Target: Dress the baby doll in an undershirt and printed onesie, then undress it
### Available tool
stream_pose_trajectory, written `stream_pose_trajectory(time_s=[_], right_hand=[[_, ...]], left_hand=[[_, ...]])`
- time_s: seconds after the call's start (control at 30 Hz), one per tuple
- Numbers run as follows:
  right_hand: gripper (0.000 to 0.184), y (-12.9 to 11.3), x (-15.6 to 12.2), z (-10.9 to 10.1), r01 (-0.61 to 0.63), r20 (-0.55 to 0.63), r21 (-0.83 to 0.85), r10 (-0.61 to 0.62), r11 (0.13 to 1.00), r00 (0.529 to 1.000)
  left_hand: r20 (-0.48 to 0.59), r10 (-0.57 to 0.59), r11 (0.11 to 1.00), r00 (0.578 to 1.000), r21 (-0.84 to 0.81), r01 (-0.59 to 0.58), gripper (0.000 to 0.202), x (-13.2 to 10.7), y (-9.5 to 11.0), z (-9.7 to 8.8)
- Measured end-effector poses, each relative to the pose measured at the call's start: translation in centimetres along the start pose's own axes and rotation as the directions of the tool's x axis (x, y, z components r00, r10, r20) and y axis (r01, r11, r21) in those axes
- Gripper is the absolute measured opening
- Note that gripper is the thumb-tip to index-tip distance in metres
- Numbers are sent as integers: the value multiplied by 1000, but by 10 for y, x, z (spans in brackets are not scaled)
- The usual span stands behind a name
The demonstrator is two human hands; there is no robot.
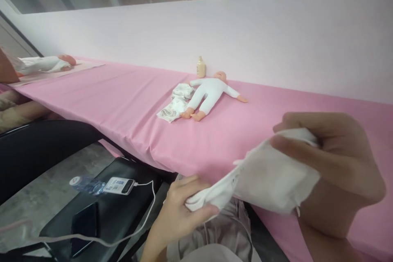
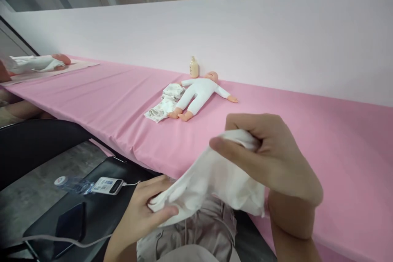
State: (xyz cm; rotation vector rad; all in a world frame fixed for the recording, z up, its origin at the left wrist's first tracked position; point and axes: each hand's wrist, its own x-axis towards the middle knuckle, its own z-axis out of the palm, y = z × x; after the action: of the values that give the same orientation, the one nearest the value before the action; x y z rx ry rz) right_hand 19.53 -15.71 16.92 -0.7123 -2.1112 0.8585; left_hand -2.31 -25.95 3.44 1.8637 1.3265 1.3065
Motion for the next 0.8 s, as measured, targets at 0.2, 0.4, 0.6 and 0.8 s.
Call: stream_pose_trajectory(time_s=[0.2,0.4,0.6,0.8], right_hand=[[27,-1,8,-4,46,-12,-226,-50,973,999],[27,11,14,-7,127,275,-5,-120,992,954],[45,36,10,-2,186,549,483,-462,856,696],[45,36,-7,0,193,584,509,-501,839,639]], left_hand=[[-328,43,993,944,115,-5,17,1,-17,-3],[-532,66,987,844,159,23,28,-9,-21,-18],[-445,158,976,881,-63,-207,24,-21,-5,-34],[-409,282,940,868,-65,-336,22,-28,-1,-35]])
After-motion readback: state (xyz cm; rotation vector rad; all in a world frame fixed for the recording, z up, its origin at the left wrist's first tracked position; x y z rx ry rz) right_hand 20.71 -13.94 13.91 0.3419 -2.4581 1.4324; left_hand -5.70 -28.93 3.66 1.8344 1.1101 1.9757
